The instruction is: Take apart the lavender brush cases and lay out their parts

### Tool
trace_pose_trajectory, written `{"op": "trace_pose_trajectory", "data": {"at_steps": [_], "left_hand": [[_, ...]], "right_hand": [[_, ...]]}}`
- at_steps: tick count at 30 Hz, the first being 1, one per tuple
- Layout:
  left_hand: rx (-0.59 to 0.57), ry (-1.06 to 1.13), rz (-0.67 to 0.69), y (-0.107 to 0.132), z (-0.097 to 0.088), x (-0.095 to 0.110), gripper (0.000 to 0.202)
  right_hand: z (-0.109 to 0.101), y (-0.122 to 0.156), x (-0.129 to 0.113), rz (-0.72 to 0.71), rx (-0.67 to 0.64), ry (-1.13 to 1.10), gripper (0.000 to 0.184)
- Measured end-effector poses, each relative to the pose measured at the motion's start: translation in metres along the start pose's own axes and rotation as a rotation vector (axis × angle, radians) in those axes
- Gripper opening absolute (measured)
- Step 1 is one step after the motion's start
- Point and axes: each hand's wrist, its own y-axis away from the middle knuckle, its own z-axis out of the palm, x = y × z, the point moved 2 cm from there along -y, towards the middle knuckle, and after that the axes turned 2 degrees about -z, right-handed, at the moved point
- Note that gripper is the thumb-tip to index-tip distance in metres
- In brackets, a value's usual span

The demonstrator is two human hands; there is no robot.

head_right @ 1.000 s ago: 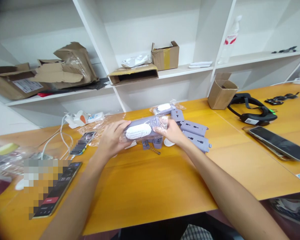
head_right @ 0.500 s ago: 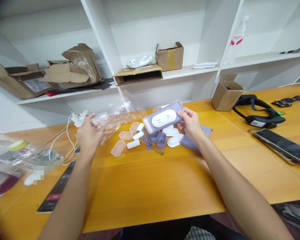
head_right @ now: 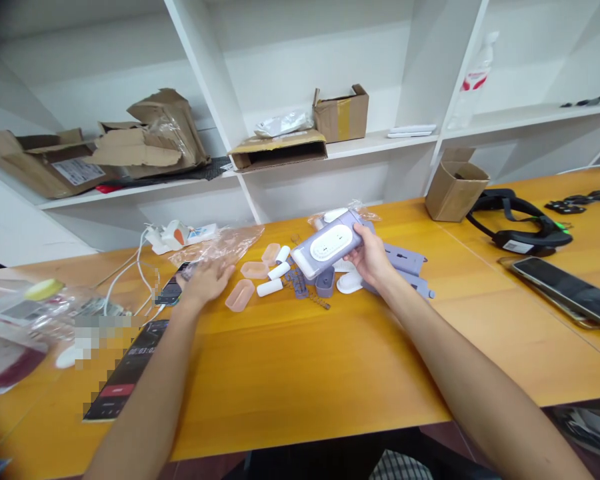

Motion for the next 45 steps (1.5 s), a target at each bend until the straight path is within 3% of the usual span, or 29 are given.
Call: {"op": "trace_pose_trajectory", "data": {"at_steps": [2, 3, 6, 9, 12, 15, 21, 28, 35, 39, 45], "left_hand": [[-0.092, 0.020, -0.015, -0.001, 0.006, -0.003, 0.052], [-0.068, 0.028, -0.012, -0.001, 0.005, -0.002, 0.051], [0.216, 0.044, 0.072, 0.004, -0.011, 0.016, 0.050], [0.491, 0.119, 0.246, 0.022, -0.032, 0.053, 0.041], [0.579, 0.171, 0.418, 0.045, -0.043, 0.092, 0.031], [0.595, 0.178, 0.526, 0.065, -0.040, 0.117, 0.025], [0.447, 0.420, 0.589, 0.074, -0.020, 0.127, 0.026], [0.094, 0.739, 0.662, 0.093, -0.004, 0.149, 0.037], [-0.311, 1.089, 0.485, 0.103, 0.010, 0.158, 0.040], [-0.378, 1.143, 0.452, 0.101, 0.013, 0.158, 0.047], [-0.528, 1.248, 0.333, 0.103, 0.017, 0.159, 0.060]], "right_hand": [[0.003, 0.003, 0.001, 0.037, -0.066, 0.047, 0.037], [0.005, 0.006, 0.001, 0.054, -0.097, 0.072, 0.037], [0.013, 0.015, 0.004, 0.097, -0.179, 0.131, 0.038], [0.020, 0.025, 0.007, 0.142, -0.263, 0.183, 0.038], [0.025, 0.032, 0.008, 0.178, -0.328, 0.220, 0.037], [0.028, 0.037, 0.009, 0.189, -0.389, 0.248, 0.036], [0.029, 0.039, 0.013, 0.189, -0.398, 0.269, 0.039], [0.031, 0.045, 0.017, 0.142, -0.479, 0.422, 0.034], [0.039, 0.058, 0.008, 0.003, -0.619, 0.719, 0.033], [0.040, 0.054, 0.006, -0.200, -0.571, 0.828, 0.036], [0.030, 0.043, 0.003, -0.251, -0.498, 0.892, 0.035]]}}
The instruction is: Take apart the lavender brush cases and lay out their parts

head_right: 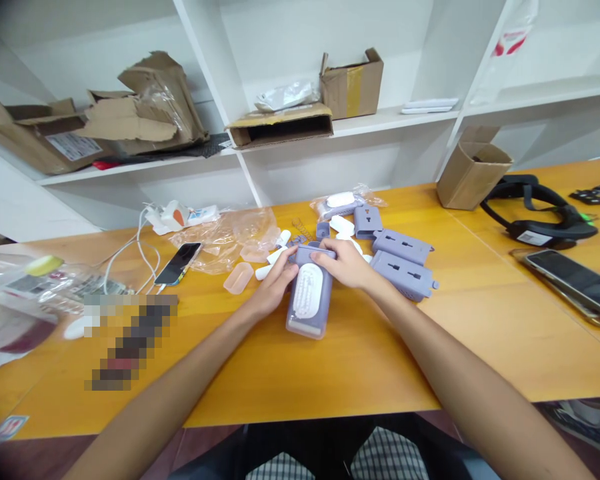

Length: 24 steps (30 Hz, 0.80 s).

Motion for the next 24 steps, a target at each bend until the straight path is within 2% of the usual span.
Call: {"op": "trace_pose_trajectory", "data": {"at_steps": [9, 17, 24], "left_hand": [[-0.099, 0.257, -0.007, -0.001, 0.004, -0.029, 0.065], [-0.086, 0.270, -0.015, 0.000, 0.005, -0.030, 0.063], [-0.093, 0.274, -0.002, -0.001, 0.005, -0.029, 0.061]], "right_hand": [[-0.002, -0.001, -0.003, 0.004, -0.059, -0.084, 0.035], [0.004, 0.002, 0.004, 0.002, -0.052, -0.048, 0.034], [0.003, 0.001, 0.001, -0.025, -0.037, -0.006, 0.032]]}}
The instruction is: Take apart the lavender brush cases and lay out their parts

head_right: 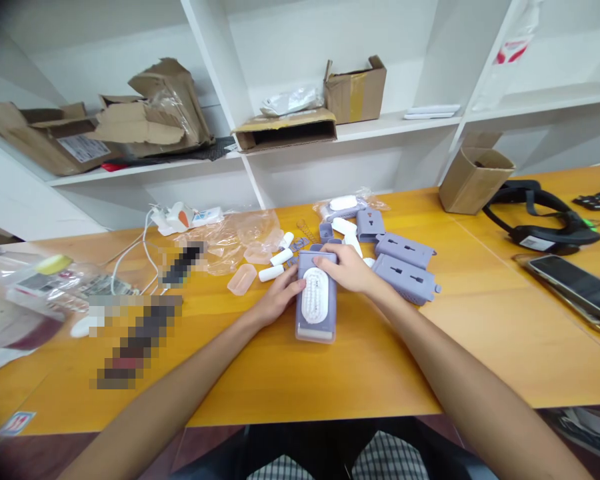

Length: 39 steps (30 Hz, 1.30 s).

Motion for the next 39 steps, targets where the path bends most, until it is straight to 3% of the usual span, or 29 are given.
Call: {"op": "trace_pose_trajectory", "data": {"at_steps": [6, 10, 13, 16, 22, 26, 32, 35, 39], "left_hand": [[0.001, 0.031, -0.051, -0.002, -0.003, -0.005, 0.061], [0.076, -0.047, -0.118, -0.002, -0.013, 0.001, 0.059], [0.075, -0.140, -0.172, 0.000, -0.021, 0.010, 0.052], [-0.003, -0.241, -0.209, 0.000, -0.024, 0.018, 0.046], [-0.188, -0.317, -0.197, 0.002, -0.021, 0.025, 0.047], [-0.251, -0.291, -0.185, 0.003, -0.025, 0.030, 0.050], [-0.427, -0.355, -0.271, 0.008, -0.040, 0.034, 0.086], [-0.438, -0.437, -0.266, 0.009, -0.044, 0.037, 0.087], [-0.353, -0.397, -0.201, 0.008, -0.040, 0.036, 0.074]], "right_hand": [[-0.002, 0.000, -0.004, 0.010, -0.035, -0.004, 0.034], [-0.008, 0.001, -0.007, 0.051, -0.122, -0.062, 0.036], [-0.014, 0.006, -0.009, 0.191, -0.274, -0.125, 0.044], [-0.017, 0.020, -0.011, 0.355, -0.386, -0.227, 0.049], [-0.014, 0.062, -0.008, 0.382, -0.276, -0.403, 0.041], [-0.015, 0.075, 0.002, 0.404, -0.230, -0.571, 0.044], [-0.020, 0.076, 0.015, 0.451, -0.229, -0.718, 0.044], [-0.021, 0.076, 0.018, 0.458, -0.234, -0.739, 0.043], [-0.022, 0.076, 0.016, 0.457, -0.228, -0.763, 0.045]]}}
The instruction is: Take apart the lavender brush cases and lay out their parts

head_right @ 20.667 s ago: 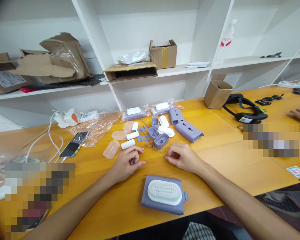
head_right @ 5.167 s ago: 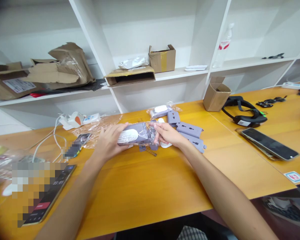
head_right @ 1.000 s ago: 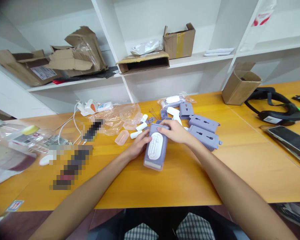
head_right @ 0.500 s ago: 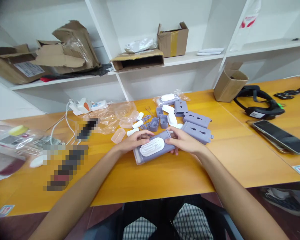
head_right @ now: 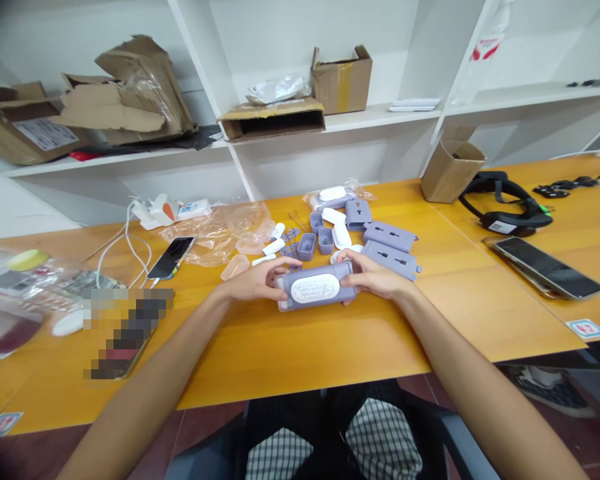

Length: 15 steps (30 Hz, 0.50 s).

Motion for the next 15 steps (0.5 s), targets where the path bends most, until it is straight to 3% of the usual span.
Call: {"op": "trace_pose_trajectory", "data": {"at_steps": [7, 11, 15], "left_hand": [[0.334, 0.296, 0.046, -0.015, 0.014, -0.013, 0.062], [0.358, 0.382, 0.060, -0.020, 0.017, -0.020, 0.062], [0.336, 0.281, 0.106, -0.019, 0.014, -0.019, 0.053]], "right_hand": [[-0.004, -0.001, -0.002, -0.025, 0.043, 0.070, 0.064], [-0.006, -0.002, -0.001, -0.045, 0.022, 0.084, 0.060], [-0.004, -0.002, -0.003, -0.019, 0.030, 0.091, 0.056]]}}
